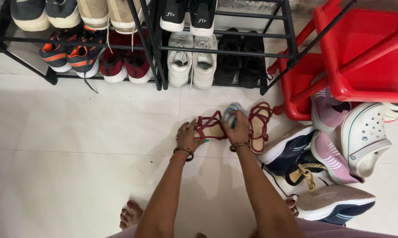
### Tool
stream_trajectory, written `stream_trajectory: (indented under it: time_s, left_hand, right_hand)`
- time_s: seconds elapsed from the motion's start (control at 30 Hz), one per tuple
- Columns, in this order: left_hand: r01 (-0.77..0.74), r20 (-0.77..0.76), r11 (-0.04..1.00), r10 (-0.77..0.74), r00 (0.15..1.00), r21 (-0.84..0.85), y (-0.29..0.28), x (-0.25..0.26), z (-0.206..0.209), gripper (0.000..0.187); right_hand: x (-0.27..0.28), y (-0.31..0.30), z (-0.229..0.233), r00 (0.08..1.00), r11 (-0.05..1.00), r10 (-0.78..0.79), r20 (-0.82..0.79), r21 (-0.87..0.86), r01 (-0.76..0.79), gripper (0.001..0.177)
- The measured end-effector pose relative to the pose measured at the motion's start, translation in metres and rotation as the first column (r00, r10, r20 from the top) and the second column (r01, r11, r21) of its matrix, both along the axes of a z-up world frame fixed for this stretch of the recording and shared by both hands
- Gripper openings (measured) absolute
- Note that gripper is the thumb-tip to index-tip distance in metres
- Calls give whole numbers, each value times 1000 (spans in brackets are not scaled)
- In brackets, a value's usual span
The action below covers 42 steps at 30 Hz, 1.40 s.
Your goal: The person sits on the floor and wipes several pairs of shoes with a cloth, including black sneakers, red sandals, and pink slippers. The person then wipes the shelves of a red plastic shoe rack.
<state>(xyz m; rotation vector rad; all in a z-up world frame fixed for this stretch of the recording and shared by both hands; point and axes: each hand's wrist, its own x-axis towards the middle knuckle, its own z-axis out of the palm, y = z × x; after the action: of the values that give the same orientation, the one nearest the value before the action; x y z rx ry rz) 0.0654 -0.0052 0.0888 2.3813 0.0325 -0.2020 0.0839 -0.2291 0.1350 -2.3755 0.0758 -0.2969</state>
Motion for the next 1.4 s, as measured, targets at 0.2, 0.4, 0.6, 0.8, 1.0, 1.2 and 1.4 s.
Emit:
stream_trajectory:
  time_s: [0.2,0.4,0.6,0.8,1.0,1.2,1.4]
  left_hand:
    - [-1,133,975,32,991,-224,-8,1,-22,83]
    - [-67,129,896,137,982,-438,-12,6,-36,54]
    - [-43,246,897,167,955,-440,-10,10,-39,35]
    - [-160,136,913,225,965,-374,-17,-6,-18,28]
    - [-62,314,957,153,937,-284,-17,-20,-12,24]
    - [-74,264,951,157,952,-299,-17,-31,-14,20]
    - [-52,257,949,136,957,-311,-15,-30,-14,19]
  right_hand:
    - [-13,-1,-71,989,975,142,-28,-171,-145,70]
    - [-43,53,-92,998,991,-35,61,-124,43,36]
    - [-34,46,-56,971,801,-231,65,579,152,29]
    - [1,6,19,889,782,-390,239,595,183,23]
    - [16,5,52,943,962,-127,307,270,41,20]
    - [23,-3,26,957,991,128,-261,76,-111,36]
    - [25,-11,-37,886,596,408,-222,-670,-442,24]
